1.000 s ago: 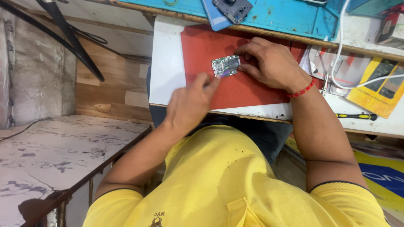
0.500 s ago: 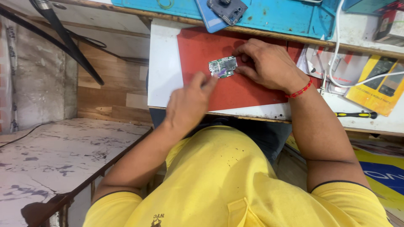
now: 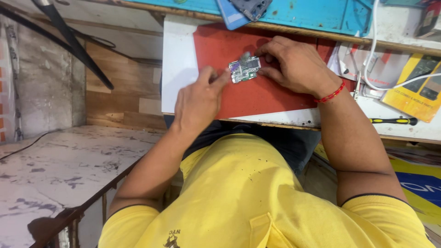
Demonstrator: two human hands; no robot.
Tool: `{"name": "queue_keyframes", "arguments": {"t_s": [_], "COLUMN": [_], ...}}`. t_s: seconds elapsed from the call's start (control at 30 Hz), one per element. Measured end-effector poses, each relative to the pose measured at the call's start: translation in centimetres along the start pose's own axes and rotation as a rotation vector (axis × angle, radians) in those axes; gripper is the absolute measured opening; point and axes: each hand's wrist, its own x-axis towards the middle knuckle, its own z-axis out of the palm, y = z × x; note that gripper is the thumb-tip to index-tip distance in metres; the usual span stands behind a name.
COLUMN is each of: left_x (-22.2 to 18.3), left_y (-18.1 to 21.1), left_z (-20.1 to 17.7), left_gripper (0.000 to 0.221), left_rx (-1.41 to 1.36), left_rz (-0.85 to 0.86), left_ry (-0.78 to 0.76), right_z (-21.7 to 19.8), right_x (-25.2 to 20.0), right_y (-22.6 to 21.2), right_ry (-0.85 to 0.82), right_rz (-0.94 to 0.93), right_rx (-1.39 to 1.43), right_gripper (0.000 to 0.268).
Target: The person uses a small brush to clean a small green circuit board placed on a red mat. They repeatedly brush the surface of the board, focusing on the components and edges, while holding the board steady with their other hand.
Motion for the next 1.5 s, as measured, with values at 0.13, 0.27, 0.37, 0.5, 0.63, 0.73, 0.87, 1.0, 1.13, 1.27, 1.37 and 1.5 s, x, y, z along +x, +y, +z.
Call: {"name": "queue_keyframes", "arguments": {"t_s": [0.13, 0.27, 0.37, 0.5, 0.63, 0.73, 0.87, 1.0, 1.13, 1.27, 1.37, 1.5], "left_x": [-0.1, -0.4, -1.8, -2.1, -2.0, -2.1, -2.3, -2.0, -2.5, -2.8, -2.8, -2.1], "left_y": [-0.2, -1.5, -0.9, -1.5, -1.7, -2.0, -1.2, -1.5, -0.8, -0.6, -0.8, -0.6], "left_z": [0.0, -0.7, -0.9, -1.2, -1.1, -1.3, -0.8, -1.0, -0.6, -0.5, -0.4, -0.9], "left_gripper": [0.040, 0.037, 0.040, 0.029, 0.031, 0.030, 0.035, 0.027, 0.028, 0.038, 0.029, 0.030], "left_rx": [0.012, 0.054, 0.031, 0.003, 0.000, 0.013, 0.045, 0.020, 0.007, -0.005, -0.044, -0.039], "left_rz": [0.109, -0.013, 0.099, -0.010, -0.010, 0.002, 0.025, -0.047, -0.048, 0.068, -0.045, -0.007], "left_ry": [0.018, 0.111, 0.058, 0.083, 0.073, 0.090, 0.073, 0.056, 0.094, 0.087, 0.082, 0.129], "right_z": [-0.3, -0.2, 0.0, -0.1, -0.1, 0.0, -0.2, 0.0, -0.3, 0.0, -0.1, -0.4], "right_x": [0.1, 0.1, 0.1, 0.0, 0.1, 0.1, 0.2, 0.0, 0.1, 0.0, 0.1, 0.2], "right_y": [0.0, -0.1, 0.1, 0.1, 0.1, -0.1, 0.1, 0.1, 0.1, 0.2, 0.3, 0.0], "right_ry": [0.005, -0.013, 0.015, 0.006, 0.000, 0.004, 0.000, 0.009, 0.009, 0.013, 0.025, 0.028], "right_rz": [-0.001, 0.035, -0.017, -0.010, 0.007, 0.005, -0.005, 0.000, -0.016, -0.004, -0.052, -0.031], "right_rx": [-0.009, -0.006, 0.016, 0.007, 0.020, 0.024, 0.018, 0.024, 0.014, 0.017, 0.011, 0.018], "right_gripper": [0.039, 0.038, 0.036, 0.039, 0.039, 0.038, 0.039, 0.037, 0.037, 0.037, 0.035, 0.035]}}
